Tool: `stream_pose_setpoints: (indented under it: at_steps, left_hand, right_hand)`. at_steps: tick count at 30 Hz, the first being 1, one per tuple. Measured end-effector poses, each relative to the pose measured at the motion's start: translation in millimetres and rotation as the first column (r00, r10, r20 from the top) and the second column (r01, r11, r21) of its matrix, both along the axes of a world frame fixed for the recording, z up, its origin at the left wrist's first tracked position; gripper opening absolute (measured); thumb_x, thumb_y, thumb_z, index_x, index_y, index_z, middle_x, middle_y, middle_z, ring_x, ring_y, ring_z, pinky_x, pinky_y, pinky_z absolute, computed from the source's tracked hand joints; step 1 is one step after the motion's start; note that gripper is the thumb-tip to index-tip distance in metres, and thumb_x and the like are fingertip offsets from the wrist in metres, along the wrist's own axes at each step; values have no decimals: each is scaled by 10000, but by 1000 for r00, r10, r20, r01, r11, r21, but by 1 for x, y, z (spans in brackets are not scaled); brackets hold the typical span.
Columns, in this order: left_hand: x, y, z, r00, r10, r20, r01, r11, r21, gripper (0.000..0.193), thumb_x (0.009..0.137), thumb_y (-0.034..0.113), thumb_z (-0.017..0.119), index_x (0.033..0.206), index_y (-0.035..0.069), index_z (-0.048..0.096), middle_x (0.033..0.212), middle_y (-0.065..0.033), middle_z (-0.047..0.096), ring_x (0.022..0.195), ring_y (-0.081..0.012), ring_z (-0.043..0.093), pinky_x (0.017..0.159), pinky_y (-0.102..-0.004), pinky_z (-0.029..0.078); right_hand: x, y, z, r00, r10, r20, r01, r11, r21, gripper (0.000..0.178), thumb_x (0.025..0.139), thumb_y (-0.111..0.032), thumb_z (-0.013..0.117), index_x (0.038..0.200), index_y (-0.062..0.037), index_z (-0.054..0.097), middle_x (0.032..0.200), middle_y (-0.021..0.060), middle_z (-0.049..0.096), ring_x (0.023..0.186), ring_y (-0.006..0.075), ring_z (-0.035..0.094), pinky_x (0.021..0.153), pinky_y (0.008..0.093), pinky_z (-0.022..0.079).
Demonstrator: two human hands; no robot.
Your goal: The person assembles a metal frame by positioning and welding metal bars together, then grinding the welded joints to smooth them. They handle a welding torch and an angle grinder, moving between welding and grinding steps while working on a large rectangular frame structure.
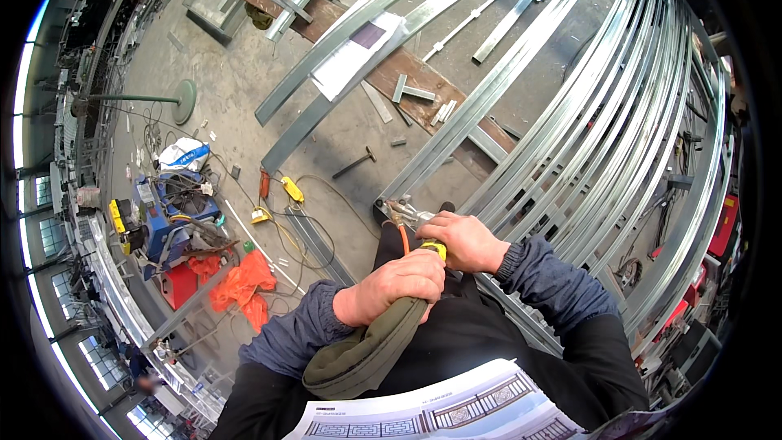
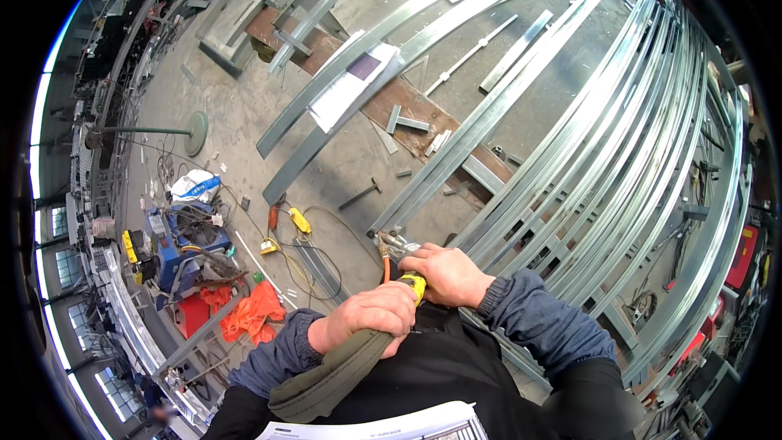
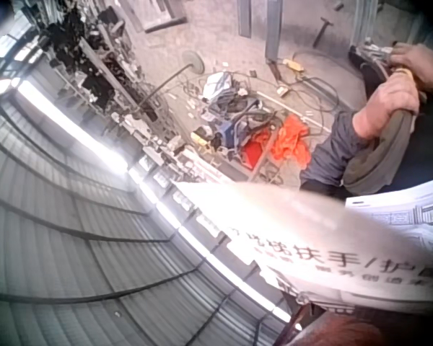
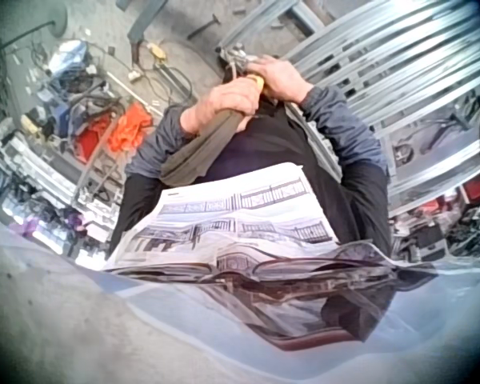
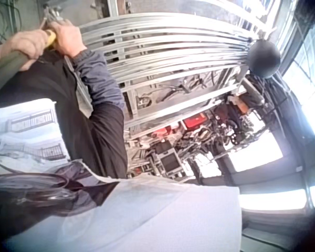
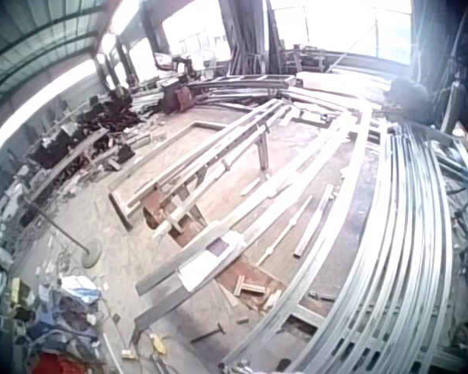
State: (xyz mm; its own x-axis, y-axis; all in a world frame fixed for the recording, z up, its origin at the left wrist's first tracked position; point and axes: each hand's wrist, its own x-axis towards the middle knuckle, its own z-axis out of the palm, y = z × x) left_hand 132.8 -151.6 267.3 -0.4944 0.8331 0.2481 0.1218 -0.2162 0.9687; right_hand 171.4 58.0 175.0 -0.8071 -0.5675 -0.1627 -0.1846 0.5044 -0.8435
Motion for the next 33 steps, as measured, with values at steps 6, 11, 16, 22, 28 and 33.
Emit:
stream_pose_setpoints:
  at_steps: [6,11,16,22,28,33]
  left_hand:
    - [-1,-1,-1,1000,29,5,-29,999,-13,218,789,-91,749,889,44,609,876,-81,660,867,-298,670,972,-493,512]
    - [-1,-1,1,999,27,20,-26,1000,-18,218,785,-99,742,879,45,608,874,-80,660,860,-294,668,962,-486,511]
    - [-3,-1,-1,1000,16,0,-16,1000,18,277,769,-44,796,959,29,607,902,-84,609,887,-305,610,879,-425,507]
    - [-2,-1,1,999,30,17,-30,999,-15,225,776,-104,741,884,43,610,867,-85,660,855,-295,670,972,-490,510]
    - [-2,-2,0,1000,26,10,-25,999,-21,236,776,-105,744,910,43,618,886,-92,663,873,-294,676,1010,-503,504]
    - [-2,-3,0,1000,30,2,-30,999,-25,254,767,-121,739,915,45,616,893,-93,663,874,-293,677,1010,-508,505]
  right_hand:
    - [-3,-2,-3,1000,7,13,-7,1000,-7,403,796,-168,769,1180,-117,660,1109,91,697,1125,326,646,901,444,576]
    - [-4,-2,-3,1000,18,19,-18,1000,6,405,784,-163,779,1169,-116,659,1106,92,696,1127,323,644,902,444,577]
    - [-5,-3,-3,1000,18,23,-18,1000,20,413,776,-160,785,1167,-116,658,1104,90,695,1127,322,643,904,442,577]
    - [-5,-3,-2,999,14,32,-15,1000,24,415,777,-155,784,1171,-118,659,1105,87,695,1130,319,642,907,439,577]
    - [-6,-2,2,999,20,37,-22,999,32,407,782,-156,780,1169,-121,658,1113,85,696,1133,319,642,903,442,579]
    - [-5,-3,-1,999,17,32,-18,999,29,404,781,-160,781,1163,-121,656,1114,83,696,1134,319,644,899,444,580]
